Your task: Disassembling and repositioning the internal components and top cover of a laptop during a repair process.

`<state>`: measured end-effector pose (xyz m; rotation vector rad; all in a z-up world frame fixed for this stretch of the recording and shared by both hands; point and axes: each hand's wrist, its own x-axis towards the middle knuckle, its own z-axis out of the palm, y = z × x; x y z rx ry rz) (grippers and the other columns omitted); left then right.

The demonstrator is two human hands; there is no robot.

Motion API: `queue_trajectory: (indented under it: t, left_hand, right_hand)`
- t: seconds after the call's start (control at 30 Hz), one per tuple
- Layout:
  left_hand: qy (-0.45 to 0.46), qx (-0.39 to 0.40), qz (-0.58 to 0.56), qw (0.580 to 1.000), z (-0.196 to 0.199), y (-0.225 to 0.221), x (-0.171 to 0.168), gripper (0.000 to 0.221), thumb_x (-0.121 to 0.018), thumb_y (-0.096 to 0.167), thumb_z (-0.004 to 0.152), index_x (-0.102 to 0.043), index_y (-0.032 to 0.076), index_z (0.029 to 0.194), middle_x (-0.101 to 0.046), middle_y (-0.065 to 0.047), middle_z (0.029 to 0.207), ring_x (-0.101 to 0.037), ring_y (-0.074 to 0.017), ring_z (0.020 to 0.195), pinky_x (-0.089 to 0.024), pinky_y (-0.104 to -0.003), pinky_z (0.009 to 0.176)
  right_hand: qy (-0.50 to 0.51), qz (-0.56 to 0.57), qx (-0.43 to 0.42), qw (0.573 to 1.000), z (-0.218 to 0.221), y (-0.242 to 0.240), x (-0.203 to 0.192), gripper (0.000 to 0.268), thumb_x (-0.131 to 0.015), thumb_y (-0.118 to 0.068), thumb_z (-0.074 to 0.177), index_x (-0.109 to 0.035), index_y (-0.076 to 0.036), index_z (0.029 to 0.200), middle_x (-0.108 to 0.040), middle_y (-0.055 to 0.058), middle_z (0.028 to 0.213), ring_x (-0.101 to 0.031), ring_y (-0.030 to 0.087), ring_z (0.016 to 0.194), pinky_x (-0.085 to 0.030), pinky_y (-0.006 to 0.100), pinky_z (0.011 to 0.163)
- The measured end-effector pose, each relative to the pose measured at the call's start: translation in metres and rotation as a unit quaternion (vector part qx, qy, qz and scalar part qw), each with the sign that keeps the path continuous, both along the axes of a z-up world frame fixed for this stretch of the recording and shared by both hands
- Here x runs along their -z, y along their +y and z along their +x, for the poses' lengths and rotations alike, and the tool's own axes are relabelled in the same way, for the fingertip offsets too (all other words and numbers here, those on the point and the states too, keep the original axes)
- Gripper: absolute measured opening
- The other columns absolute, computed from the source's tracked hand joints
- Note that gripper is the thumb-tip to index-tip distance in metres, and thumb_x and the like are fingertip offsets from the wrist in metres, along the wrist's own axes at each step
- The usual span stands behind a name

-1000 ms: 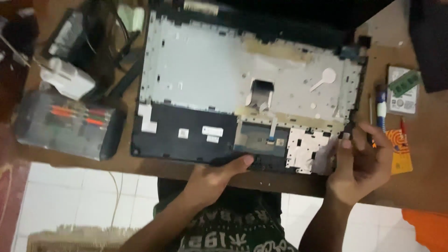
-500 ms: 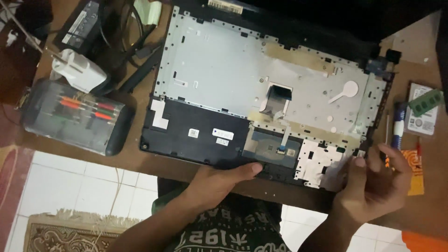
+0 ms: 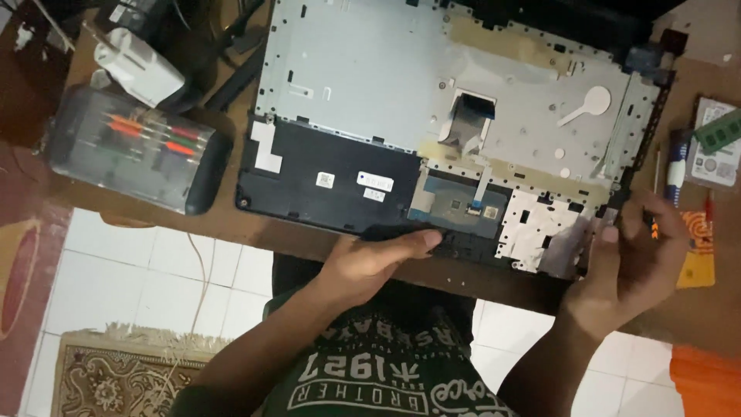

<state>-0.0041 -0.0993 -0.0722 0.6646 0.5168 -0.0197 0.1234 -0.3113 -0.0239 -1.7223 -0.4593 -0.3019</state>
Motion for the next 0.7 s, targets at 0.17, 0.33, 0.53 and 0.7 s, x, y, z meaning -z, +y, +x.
queue_trajectory:
  t: [0.17, 0.33, 0.53, 0.7]
  left_hand:
    - [0.178, 0.033, -0.038, 0.983, 0.012, 0.006, -0.041, 0.037, -0.073, -0.002, 0.079, -0.071, -0.015, 0.114, -0.072, -0.025, 0.131, -0.069, -0.0327, 0.126, -0.057, -0.033, 0.107]
    - [0.085, -0.022, -0.041, 0.995, 0.008, -0.004, 0.009, 0.023, -0.084, 0.005, 0.073, -0.075, -0.008, 0.09, -0.074, -0.028, 0.122, -0.07, -0.0345, 0.123, -0.062, -0.04, 0.098]
    - [-0.008, 0.047, -0.071, 0.996, 0.013, 0.002, -0.003, 0.059, -0.071, 0.022, 0.087, -0.056, 0.0, 0.14, -0.051, -0.015, 0.153, -0.046, -0.025, 0.144, -0.041, -0.041, 0.118]
    - [-0.012, 0.029, -0.072, 0.997, 0.005, 0.001, 0.01, 0.057, -0.072, 0.02, 0.087, -0.059, -0.005, 0.136, -0.055, -0.021, 0.152, -0.052, -0.0279, 0.142, -0.042, -0.04, 0.12]
  right_hand:
    - [-0.097, -0.216, 0.099, 0.967, -0.016, 0.007, -0.026, 0.038, -0.053, -0.011, 0.116, -0.054, 0.012, 0.146, -0.061, 0.027, 0.111, -0.058, 0.033, 0.094, -0.045, 0.039, 0.077]
    - [-0.24, -0.265, 0.031, 0.933, -0.034, 0.04, -0.073, 0.035, -0.052, -0.01, 0.115, -0.046, 0.012, 0.142, -0.048, 0.036, 0.148, -0.054, 0.049, 0.133, -0.043, 0.057, 0.114]
    - [-0.297, -0.32, -0.08, 0.896, -0.048, 0.078, -0.086, 0.032, -0.048, -0.019, 0.106, -0.073, -0.001, 0.118, -0.057, 0.029, 0.141, -0.052, 0.047, 0.13, -0.046, 0.057, 0.108]
    - [-0.276, -0.354, -0.139, 0.883, -0.05, 0.094, -0.08, 0.041, -0.04, -0.027, 0.11, -0.072, -0.007, 0.125, -0.048, 0.025, 0.15, -0.044, 0.048, 0.138, -0.038, 0.057, 0.114]
